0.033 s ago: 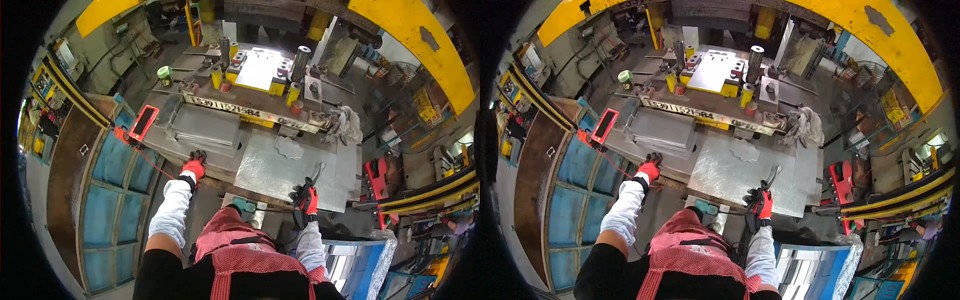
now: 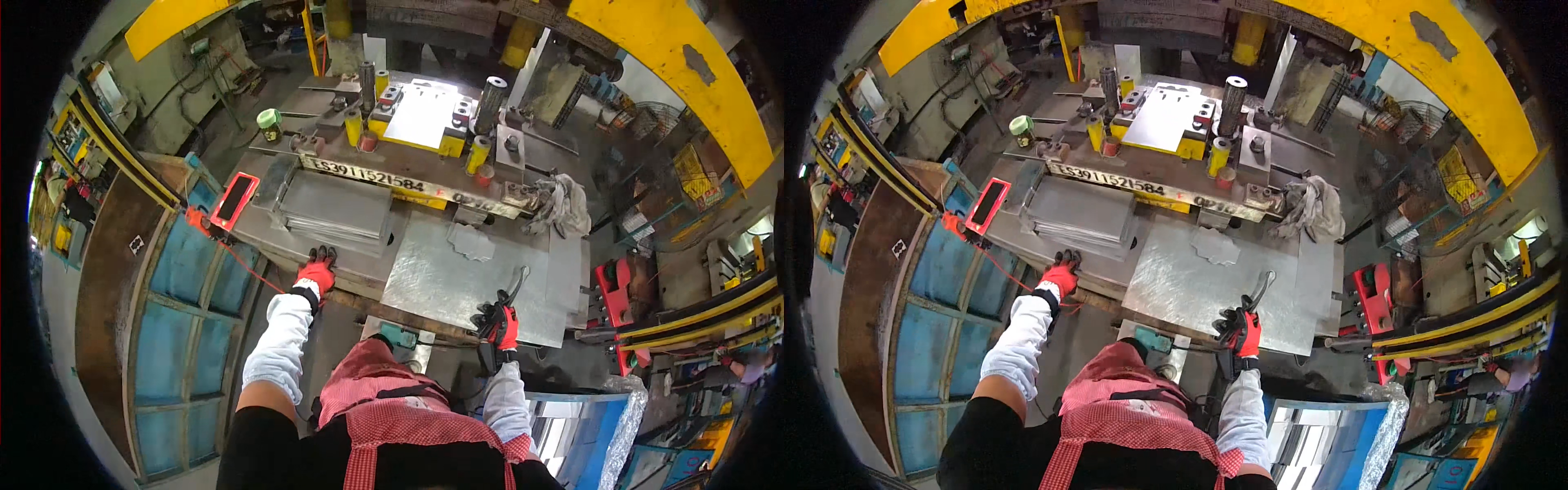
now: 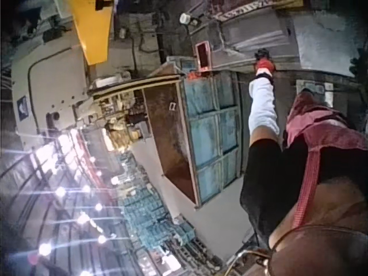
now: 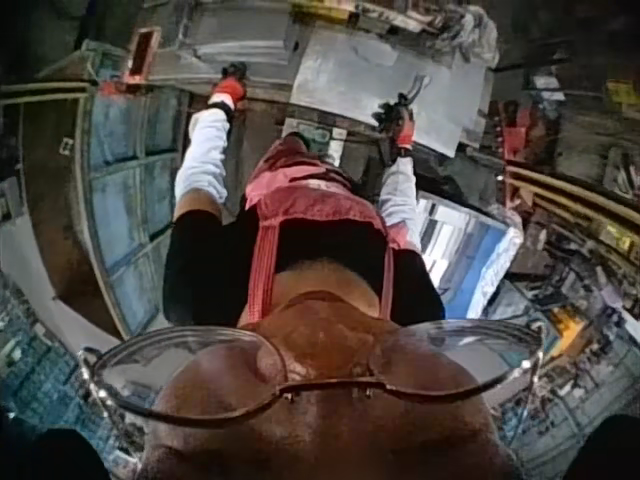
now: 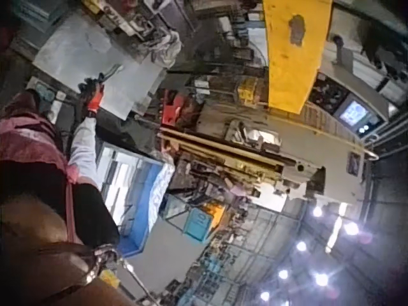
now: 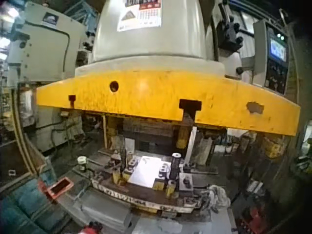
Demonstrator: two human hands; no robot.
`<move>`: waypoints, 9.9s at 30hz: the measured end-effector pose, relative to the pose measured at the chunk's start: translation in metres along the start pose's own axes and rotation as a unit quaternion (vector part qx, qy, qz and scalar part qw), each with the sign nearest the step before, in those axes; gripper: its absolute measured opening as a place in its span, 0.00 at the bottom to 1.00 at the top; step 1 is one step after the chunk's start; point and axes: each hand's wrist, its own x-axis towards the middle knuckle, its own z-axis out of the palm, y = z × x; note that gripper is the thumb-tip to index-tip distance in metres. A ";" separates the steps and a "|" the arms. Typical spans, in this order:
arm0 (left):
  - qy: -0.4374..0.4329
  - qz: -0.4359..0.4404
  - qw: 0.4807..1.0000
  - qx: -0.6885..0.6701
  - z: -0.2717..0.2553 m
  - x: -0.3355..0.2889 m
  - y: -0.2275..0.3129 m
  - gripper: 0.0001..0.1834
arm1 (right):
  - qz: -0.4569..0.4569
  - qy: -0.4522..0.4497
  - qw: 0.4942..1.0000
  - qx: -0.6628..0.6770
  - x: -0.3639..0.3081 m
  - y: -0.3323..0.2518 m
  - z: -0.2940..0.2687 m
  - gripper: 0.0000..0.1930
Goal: Operating a hydraulic press to bend or stamp metal sheets.
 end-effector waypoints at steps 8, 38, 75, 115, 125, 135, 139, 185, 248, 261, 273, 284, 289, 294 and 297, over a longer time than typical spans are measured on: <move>-0.027 -0.014 1.000 -0.005 -0.005 -0.001 0.007 0.33 | -0.013 0.001 0.999 -0.039 0.003 0.004 -0.010 0.21; 0.006 0.045 0.999 0.004 0.063 0.055 -0.044 0.36 | -0.013 0.010 1.000 -0.024 0.006 0.008 -0.007 0.22; -0.207 0.235 0.472 -0.824 -0.149 0.115 0.154 0.23 | -0.290 -0.277 0.816 -0.416 0.122 -0.119 0.323 0.10; -0.233 0.284 0.551 -0.749 -0.188 0.105 0.018 0.28 | -0.009 -0.210 0.852 -0.480 -0.027 -0.060 0.253 0.33; -0.330 0.275 0.365 -0.826 -0.135 0.073 0.136 0.28 | -0.258 -0.337 0.752 -0.504 0.196 -0.110 0.297 0.09; -0.274 0.195 0.290 -0.896 -0.141 0.108 0.182 0.29 | -0.287 -0.379 0.594 -0.648 0.250 -0.128 0.289 0.15; -0.228 0.181 0.324 -0.900 -0.130 0.117 0.188 0.29 | -0.187 -0.234 0.690 -0.659 0.236 -0.122 0.302 0.14; -0.076 0.179 0.338 -0.921 -0.134 0.091 0.185 0.16 | -0.087 0.102 0.987 -0.087 -0.012 -0.019 0.014 0.22; -0.148 0.162 0.323 -0.921 -0.137 0.112 0.178 0.28 | -0.072 0.124 0.986 -0.083 -0.009 -0.016 0.007 0.19; -0.151 0.174 0.320 -0.919 -0.129 0.104 0.170 0.24 | -0.121 -0.020 0.944 -0.307 0.014 -0.057 0.178 0.16; -0.149 0.172 0.328 -0.917 -0.126 0.131 0.166 0.16 | -0.211 -0.332 0.683 -0.615 0.263 -0.127 0.326 0.13; -0.145 0.268 0.331 -0.893 -0.144 0.071 0.092 0.21 | 0.012 -0.030 0.954 -0.298 0.003 -0.081 0.183 0.17; -0.188 0.232 0.325 -0.897 -0.099 0.009 -0.024 0.24 | 0.080 0.004 0.946 -0.314 0.013 -0.040 0.087 0.18; -0.002 0.011 0.396 -0.918 -0.063 -0.090 -0.120 0.23 | -0.058 0.083 0.898 -0.428 0.053 -0.012 0.029 0.12; 0.128 -0.140 0.382 -0.905 -0.037 -0.153 -0.184 0.23 | 0.011 0.055 0.942 -0.331 0.023 -0.040 0.119 0.13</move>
